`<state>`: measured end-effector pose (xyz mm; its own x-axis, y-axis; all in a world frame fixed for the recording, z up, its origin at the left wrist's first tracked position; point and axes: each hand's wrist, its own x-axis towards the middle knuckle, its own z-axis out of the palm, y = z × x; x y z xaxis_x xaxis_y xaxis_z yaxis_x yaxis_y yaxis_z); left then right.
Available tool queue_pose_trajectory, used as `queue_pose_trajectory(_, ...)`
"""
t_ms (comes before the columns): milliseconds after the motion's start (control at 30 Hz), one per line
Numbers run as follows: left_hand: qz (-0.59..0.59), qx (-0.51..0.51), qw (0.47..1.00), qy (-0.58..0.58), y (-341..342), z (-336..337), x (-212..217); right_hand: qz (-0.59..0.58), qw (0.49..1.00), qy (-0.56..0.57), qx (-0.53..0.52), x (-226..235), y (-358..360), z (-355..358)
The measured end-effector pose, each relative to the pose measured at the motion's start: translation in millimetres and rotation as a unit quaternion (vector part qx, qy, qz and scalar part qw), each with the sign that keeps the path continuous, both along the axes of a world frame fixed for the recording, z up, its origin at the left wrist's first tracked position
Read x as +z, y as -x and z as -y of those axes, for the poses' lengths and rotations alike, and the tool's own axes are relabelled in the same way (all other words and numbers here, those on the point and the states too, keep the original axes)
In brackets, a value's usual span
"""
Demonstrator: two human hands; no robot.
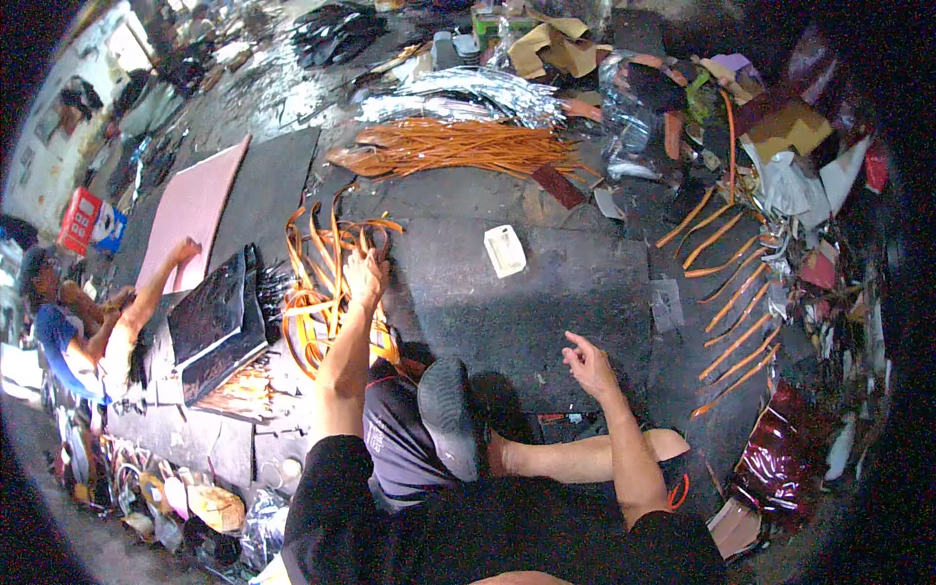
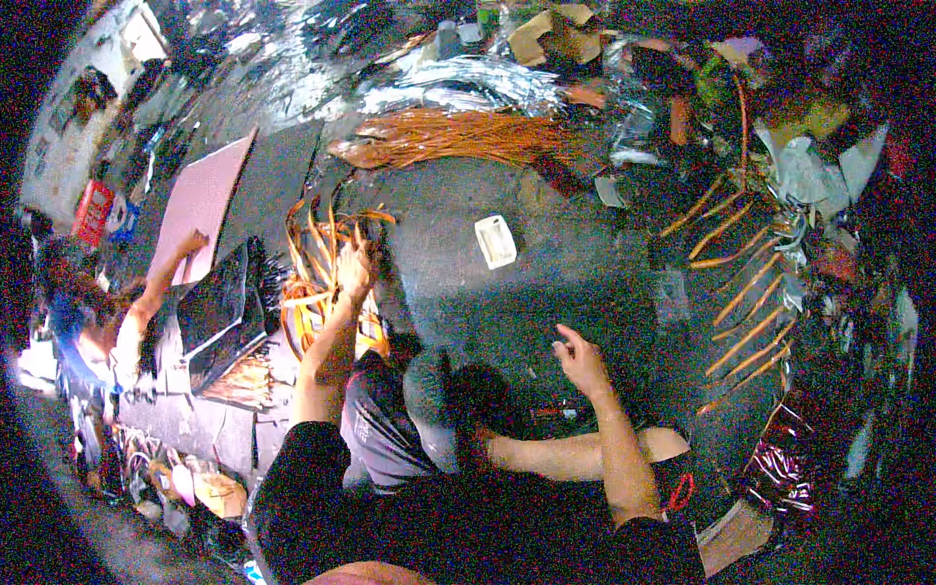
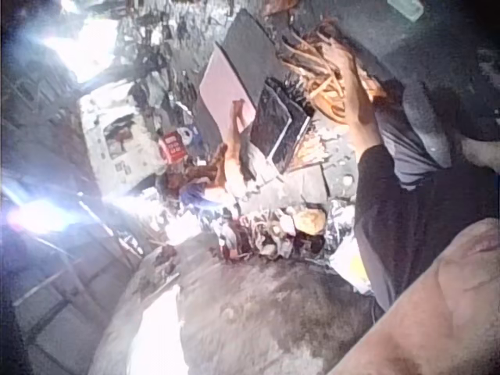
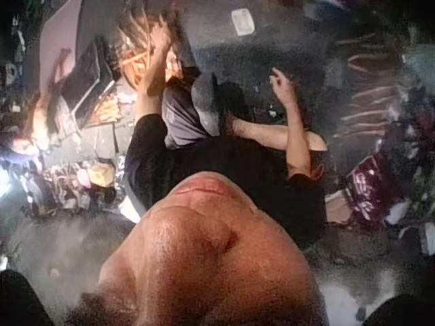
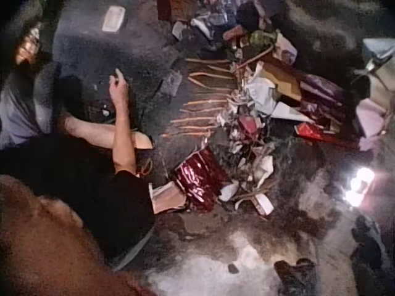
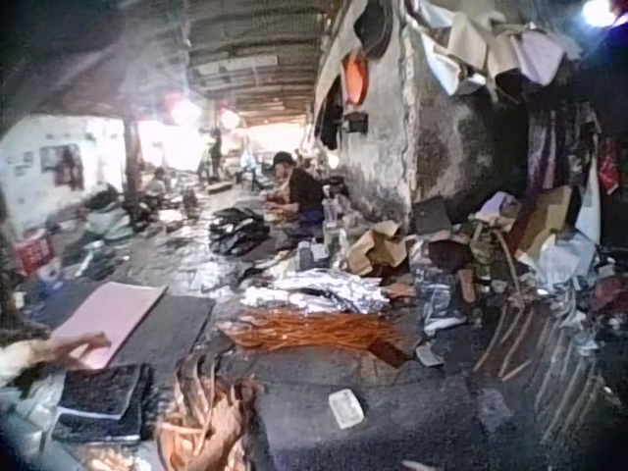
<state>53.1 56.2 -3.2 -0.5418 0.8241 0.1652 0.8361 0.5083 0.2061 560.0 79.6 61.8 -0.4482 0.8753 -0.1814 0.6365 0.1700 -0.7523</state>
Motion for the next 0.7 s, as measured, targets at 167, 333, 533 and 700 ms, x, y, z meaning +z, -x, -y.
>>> queue_pose_trajectory(167,0.049,0.030,0.990,-0.130,4.8,10.9,3.7,-0.028,0.998,0.038,0.043,14.8,34.9,9.7)
queue_pose_trajectory(333,0.371,-0.110,0.885,-0.260,-13.9,36.7,119.2,-0.161,0.981,0.067,0.090,67.9,114.2,20.1)
queue_pose_trajectory(533,0.327,-0.260,0.908,0.038,-60.9,84.7,255.8,-0.262,0.896,-0.312,0.178,126.1,250.4,18.8)
queue_pose_trajectory(700,0.343,-0.297,0.886,0.097,-61.2,87.3,235.5,-0.197,0.937,0.029,0.286,114.0,229.8,8.5)
